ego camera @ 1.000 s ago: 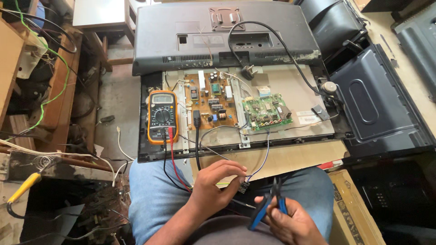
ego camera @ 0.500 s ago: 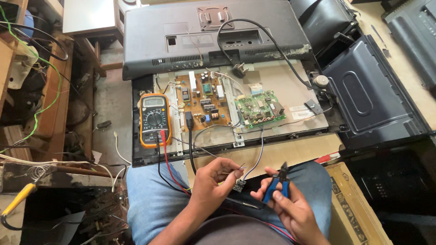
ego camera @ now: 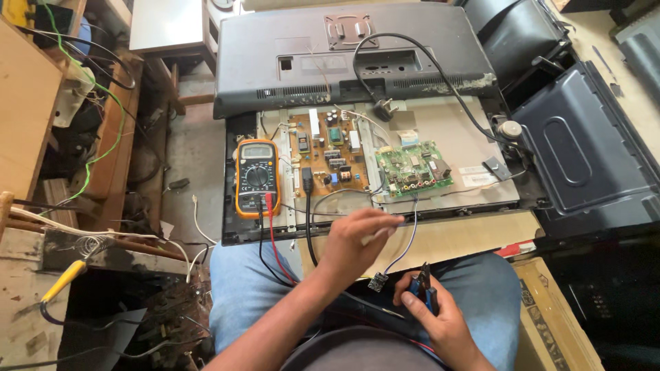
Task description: The person is repairing a television circuit board while sitting on the floor. They use a multimeter to test components on the board, then use wire strippers to prepare a wire, and finally use a soldering iron to work on the circuit board.
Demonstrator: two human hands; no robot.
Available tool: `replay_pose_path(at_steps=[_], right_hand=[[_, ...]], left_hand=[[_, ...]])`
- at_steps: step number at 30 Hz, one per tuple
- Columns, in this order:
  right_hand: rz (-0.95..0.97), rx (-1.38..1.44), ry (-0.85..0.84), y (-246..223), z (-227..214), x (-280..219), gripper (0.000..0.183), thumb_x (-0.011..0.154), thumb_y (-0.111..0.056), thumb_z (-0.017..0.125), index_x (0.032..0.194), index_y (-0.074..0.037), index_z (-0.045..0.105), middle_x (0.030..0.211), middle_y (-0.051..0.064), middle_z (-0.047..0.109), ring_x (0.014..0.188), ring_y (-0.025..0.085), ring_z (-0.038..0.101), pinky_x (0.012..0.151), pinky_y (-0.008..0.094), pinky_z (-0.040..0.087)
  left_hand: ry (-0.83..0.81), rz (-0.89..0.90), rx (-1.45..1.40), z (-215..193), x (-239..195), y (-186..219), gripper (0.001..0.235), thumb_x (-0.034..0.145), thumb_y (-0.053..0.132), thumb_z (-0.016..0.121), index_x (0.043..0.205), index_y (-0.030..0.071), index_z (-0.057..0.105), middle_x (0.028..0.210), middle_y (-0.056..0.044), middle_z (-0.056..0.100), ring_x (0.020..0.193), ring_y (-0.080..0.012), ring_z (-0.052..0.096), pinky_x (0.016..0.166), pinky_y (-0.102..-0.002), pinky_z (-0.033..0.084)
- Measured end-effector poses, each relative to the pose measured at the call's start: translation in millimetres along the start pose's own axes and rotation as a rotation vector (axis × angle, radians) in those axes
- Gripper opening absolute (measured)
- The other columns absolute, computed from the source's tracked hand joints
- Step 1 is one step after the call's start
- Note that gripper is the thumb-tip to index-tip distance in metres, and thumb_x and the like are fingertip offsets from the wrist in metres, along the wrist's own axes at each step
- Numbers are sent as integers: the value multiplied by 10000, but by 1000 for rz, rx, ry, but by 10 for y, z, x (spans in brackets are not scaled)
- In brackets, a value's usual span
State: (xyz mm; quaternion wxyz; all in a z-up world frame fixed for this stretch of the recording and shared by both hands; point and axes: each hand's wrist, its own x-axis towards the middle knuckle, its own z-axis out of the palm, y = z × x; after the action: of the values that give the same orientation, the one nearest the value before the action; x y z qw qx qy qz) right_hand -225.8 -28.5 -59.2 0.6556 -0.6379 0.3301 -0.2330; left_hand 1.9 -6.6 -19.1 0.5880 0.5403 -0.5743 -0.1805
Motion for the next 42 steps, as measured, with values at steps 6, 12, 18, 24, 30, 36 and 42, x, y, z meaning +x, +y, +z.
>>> replay_pose_path(at_steps=[6, 12, 18, 24, 30, 36, 42], right_hand=[[38, -138, 94, -120, -51, -39, 356, 979, -185, 555, 1308, -53, 524, 1038, 62, 633, 988, 164, 612, 941, 301, 468], [-88, -611, 120, -366, 58, 44, 455, 950, -201, 589, 1381, -89, 494, 1162, 129, 643, 1103, 257, 656, 978, 375, 485], [-242, -640, 52, -555, 245, 164, 432, 978, -217, 589, 1372, -68, 493, 1254, 165, 634, 1200, 345, 615, 1003, 413, 475], [-256, -640, 50, -589, 246, 161, 412, 973, -203, 587, 1356, -73, 515, 1255, 157, 646, 1201, 347, 616, 1014, 419, 473], [-311, -676, 69, -551, 233, 164, 385, 978, -203, 595, 1328, -63, 520, 1254, 169, 652, 1191, 373, 620, 1001, 431, 481], [-189, -599, 43, -506, 242, 150, 366, 988, -233, 584, 1305, -68, 510, 1169, 171, 670, 1088, 359, 678, 912, 417, 528], [-152, -470, -28, -535, 245, 174, 327, 997, -230, 587, 1277, -74, 523, 1053, 142, 711, 971, 286, 720, 854, 379, 548]], left_hand=[[-21, -45, 3, -29, 19, 67, 127, 895, 61, 771, 1020, 74, 762, 938, -68, 752, 777, -181, 711, 680, -291, 555], [-35, -274, -74, 52, -317, 144, 105, 874, 68, 777, 953, 8, 741, 773, -68, 736, 668, -118, 667, 624, -263, 534], [-35, -486, -493, -2, -442, 64, 133, 956, 43, 702, 1053, -48, 702, 894, -53, 757, 842, -77, 709, 734, -222, 570], [-60, -508, -599, 1, -518, 24, 164, 955, 32, 692, 1081, -74, 703, 960, -73, 778, 889, -89, 728, 785, -228, 588], [-35, -524, -536, 10, -500, 30, 161, 946, 56, 724, 1052, -64, 726, 924, -61, 769, 849, -74, 701, 753, -224, 572], [-56, -462, -363, -34, -468, 83, 124, 928, 81, 731, 998, -22, 727, 841, -20, 763, 769, -50, 704, 696, -203, 562], [-134, -477, -361, -111, -430, 86, 130, 898, 81, 761, 963, 7, 676, 759, 19, 695, 656, -11, 570, 567, -196, 429]])
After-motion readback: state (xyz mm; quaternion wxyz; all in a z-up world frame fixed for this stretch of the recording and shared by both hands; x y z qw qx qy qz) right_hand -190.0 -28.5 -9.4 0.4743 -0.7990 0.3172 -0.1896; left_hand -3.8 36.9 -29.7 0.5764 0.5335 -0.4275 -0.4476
